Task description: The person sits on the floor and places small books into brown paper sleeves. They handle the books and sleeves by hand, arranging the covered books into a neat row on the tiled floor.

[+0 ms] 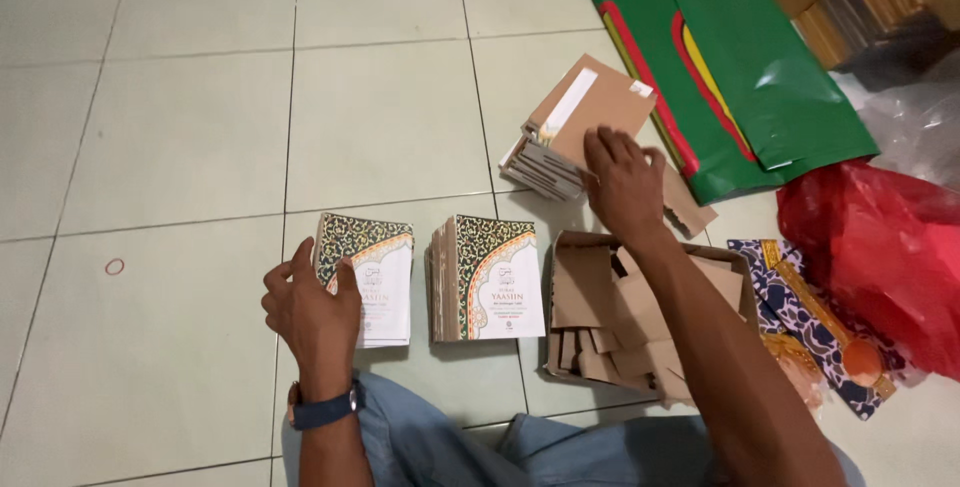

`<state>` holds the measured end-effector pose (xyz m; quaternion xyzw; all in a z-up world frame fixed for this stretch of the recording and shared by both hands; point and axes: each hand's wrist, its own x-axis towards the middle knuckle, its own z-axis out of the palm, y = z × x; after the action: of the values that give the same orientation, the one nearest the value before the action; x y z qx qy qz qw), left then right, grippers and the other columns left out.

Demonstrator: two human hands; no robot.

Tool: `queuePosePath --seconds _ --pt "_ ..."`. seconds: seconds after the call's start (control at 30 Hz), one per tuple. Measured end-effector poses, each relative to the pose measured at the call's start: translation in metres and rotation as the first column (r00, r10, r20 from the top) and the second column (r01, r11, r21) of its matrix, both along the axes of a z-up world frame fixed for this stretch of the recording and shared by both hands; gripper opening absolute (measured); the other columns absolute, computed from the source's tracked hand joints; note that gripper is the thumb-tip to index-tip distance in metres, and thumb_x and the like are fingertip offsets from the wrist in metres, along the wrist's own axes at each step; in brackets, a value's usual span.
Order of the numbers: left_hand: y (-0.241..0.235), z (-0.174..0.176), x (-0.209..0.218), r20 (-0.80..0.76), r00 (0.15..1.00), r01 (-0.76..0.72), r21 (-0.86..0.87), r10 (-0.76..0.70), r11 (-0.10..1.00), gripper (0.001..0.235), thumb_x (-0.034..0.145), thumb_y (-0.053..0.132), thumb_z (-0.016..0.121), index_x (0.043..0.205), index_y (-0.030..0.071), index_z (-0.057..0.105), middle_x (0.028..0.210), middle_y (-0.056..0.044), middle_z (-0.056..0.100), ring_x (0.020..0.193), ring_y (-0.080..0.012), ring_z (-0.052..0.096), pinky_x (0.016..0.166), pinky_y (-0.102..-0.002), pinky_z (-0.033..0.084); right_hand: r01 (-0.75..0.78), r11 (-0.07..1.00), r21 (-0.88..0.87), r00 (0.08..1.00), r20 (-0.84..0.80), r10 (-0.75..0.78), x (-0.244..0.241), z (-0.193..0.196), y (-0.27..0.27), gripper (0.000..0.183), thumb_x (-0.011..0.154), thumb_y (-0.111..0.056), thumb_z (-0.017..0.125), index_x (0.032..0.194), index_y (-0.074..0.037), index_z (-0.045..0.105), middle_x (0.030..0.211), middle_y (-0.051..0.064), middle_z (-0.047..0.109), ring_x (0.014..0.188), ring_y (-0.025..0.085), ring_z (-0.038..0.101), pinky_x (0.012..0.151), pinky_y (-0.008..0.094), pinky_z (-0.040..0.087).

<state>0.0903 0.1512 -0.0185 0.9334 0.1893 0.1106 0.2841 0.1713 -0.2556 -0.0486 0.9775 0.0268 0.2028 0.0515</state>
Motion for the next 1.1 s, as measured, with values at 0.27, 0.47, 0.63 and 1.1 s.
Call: queuePosePath --seconds 0.27,0.47,0.63,1.1 --pt "-0.069 0.031 -0.041 0.555 0.829 0.169 -0.133 -0.068 0.977 0.02 0.101 0.009 0.063 0.121 0.012 0.066 0.115 -0.009 0.062 0.1 -0.0269 0.057 0.085 -0.043 0.046 -0.172 0.849 0.499 0.984 0.05 0.17 -0.123 0.047 -0.001 0.045 0.104 -0.009 0.049 0.148 -0.003 0.051 0.139 0.024 0.061 0.12 0.044 0.06 0.094 0.052 0.05" --pt "-0.164 0.053 -0.063 0.14 0.721 0.23 -0.972 -0.678 0.043 0.07 0.095 0.054 0.036 0.15 0.012 0.049 0.137 -0.014 0.066 0.115 -0.0221 0.065 0.095 -0.038 0.058 -0.395 0.726 0.563 0.917 0.19 0.351 -0.237 0.03 0.024 0.048 0.106 -0.009 0.04 0.154 -0.007 0.042 0.163 0.02 0.039 0.157 0.04 0.031 0.13 0.05 0.027" --pt "-0.174 0.054 -0.065 -0.188 0.806 0.047 -0.925 -0.561 0.377 0.084 0.087 0.065 0.044 0.155 0.015 0.047 0.166 -0.005 0.043 0.154 -0.0192 0.039 0.124 -0.034 0.031 -0.499 0.757 0.421 0.849 0.063 0.524 -0.242 0.049 0.06 0.057 0.1 -0.012 0.06 0.154 -0.014 0.045 0.165 0.018 0.036 0.155 0.043 0.032 0.123 0.051 0.036" --pt "-0.182 0.012 -0.132 0.17 0.716 0.504 -0.796 -0.677 0.334 0.051 0.101 0.044 0.043 0.132 0.011 0.067 0.105 -0.004 0.077 0.099 -0.0116 0.066 0.087 -0.03 0.051 0.461 0.163 0.872 0.856 -0.388 -0.343 -0.227 0.049 0.084 0.046 0.096 -0.036 0.066 0.059 -0.011 0.054 0.053 0.0 0.053 0.054 0.012 0.047 0.049 0.036 0.037"
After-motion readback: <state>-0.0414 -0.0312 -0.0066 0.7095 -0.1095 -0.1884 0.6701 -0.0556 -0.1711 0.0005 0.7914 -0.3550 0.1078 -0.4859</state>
